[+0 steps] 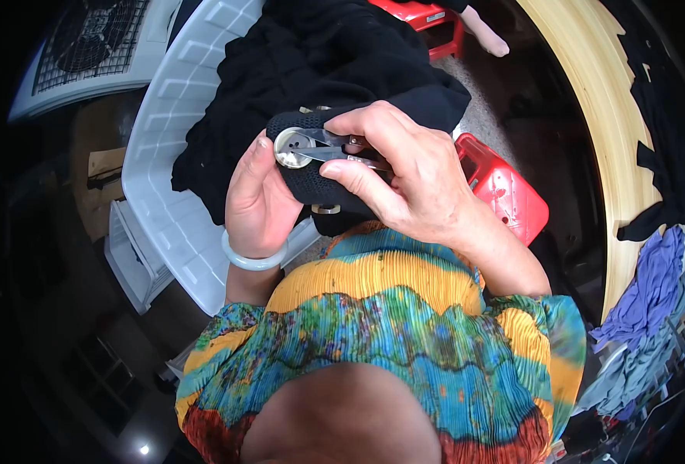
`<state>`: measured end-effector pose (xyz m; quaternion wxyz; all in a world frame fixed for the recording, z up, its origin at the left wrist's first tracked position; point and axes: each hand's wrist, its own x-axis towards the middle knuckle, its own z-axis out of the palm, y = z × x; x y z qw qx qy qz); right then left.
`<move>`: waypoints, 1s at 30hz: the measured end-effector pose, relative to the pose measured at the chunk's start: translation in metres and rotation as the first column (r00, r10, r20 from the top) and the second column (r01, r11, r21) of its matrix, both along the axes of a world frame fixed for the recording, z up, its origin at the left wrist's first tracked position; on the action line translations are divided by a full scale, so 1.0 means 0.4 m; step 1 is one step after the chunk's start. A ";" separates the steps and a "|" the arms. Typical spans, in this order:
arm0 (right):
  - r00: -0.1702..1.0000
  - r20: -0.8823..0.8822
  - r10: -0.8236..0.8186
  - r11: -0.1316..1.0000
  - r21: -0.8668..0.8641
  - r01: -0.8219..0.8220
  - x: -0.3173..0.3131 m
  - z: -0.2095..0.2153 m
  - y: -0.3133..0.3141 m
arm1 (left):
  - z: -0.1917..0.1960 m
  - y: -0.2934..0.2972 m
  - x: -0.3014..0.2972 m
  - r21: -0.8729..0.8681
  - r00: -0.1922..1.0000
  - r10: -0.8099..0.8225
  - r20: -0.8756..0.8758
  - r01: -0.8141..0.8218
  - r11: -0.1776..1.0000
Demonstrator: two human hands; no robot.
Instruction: Trimming excess threads from buttons on black garments using a pair of snips.
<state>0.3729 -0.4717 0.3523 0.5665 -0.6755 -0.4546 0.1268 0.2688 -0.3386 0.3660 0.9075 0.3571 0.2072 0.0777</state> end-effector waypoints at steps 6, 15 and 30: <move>0.999 -0.032 0.013 1.000 0.028 -0.012 -0.003 -0.004 -0.007 | -0.024 0.001 -0.005 -0.093 0.995 -0.049 0.084 0.057 0.994; 0.907 -0.400 -0.134 0.982 0.067 0.175 0.010 -0.029 -0.027 | -0.026 0.005 -0.009 -0.036 0.996 0.019 0.088 -0.016 0.999; 0.758 -0.630 0.167 0.978 0.006 -0.210 -0.024 -0.096 0.007 | -0.068 0.086 0.037 -0.336 0.996 0.084 -0.042 -0.093 0.937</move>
